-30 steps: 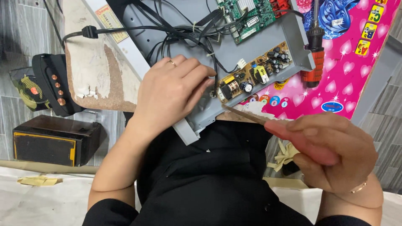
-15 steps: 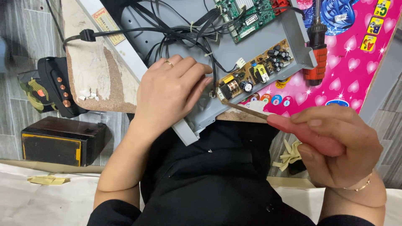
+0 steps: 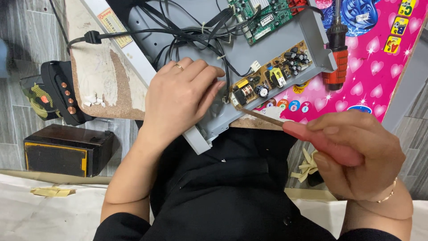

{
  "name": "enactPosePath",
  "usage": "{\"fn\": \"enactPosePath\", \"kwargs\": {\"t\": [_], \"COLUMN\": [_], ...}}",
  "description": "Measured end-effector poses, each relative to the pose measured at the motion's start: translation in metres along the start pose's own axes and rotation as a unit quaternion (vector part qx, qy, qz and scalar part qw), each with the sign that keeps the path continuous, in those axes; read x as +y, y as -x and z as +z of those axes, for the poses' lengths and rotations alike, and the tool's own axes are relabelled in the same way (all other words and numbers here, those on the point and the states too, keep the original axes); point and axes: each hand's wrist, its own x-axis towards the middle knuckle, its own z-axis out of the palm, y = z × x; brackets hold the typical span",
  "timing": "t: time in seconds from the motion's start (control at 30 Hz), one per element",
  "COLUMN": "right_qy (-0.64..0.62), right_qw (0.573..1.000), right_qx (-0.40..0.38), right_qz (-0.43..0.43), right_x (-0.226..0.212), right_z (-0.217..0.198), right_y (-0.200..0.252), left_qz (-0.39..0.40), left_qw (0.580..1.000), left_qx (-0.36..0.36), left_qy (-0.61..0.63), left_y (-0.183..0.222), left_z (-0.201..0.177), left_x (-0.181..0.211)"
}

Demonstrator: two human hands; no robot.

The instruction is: Repairing the internal components of a DVD player by disconnecting cables and unscrewing circuit boards

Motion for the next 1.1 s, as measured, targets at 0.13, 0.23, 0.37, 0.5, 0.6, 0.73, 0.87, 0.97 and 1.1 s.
{"fn": "enactPosePath", "kwargs": {"t": [0.13,0.23,0.37,0.5,0.6,0.73,0.87,0.97,1.1], "right_qy": [0.05,0.06,0.054,0.223,0.335,0.278,0.22,0.227,0.259], "right_qw": [0.993,0.969,0.937,0.971,0.933,0.933,0.923,0.914,0.905], "right_qx": [-0.06,-0.112,-0.135,-0.087,-0.074,-0.108,-0.207,-0.211,-0.218], "right_qz": [-0.086,-0.211,-0.317,-0.023,-0.107,-0.201,-0.239,-0.262,-0.257], "right_x": [0.007,-0.014,-0.015,-0.033,-0.047,-0.052,-0.056,-0.051,-0.054], "right_z": [-0.004,-0.004,-0.001,-0.001,-0.004,-0.013,-0.017,-0.026,-0.03], "right_y": [0.004,-0.012,-0.017,-0.004,-0.02,-0.041,-0.06,-0.07,-0.067], "left_qz": [0.0,0.0,0.006,0.002,0.014,0.11,0.182,0.201,0.199], "left_qw": [1.0,1.0,1.0,1.0,0.995,0.905,0.875,0.878,0.9], "left_qx": [-0.001,-0.002,0.002,-0.003,-0.021,-0.131,-0.15,-0.108,-0.094], "left_qy": [-0.002,-0.001,-0.009,-0.005,0.097,0.39,0.423,0.421,0.376], "left_y": [0.0,0.0,0.001,0.001,-0.004,-0.01,-0.02,-0.03,-0.03], "left_z": [0.0,0.0,0.0,-0.001,-0.006,-0.006,0.0,0.003,0.001], "left_x": [0.0,0.0,-0.001,0.001,0.008,0.027,0.029,0.024,0.027]}}
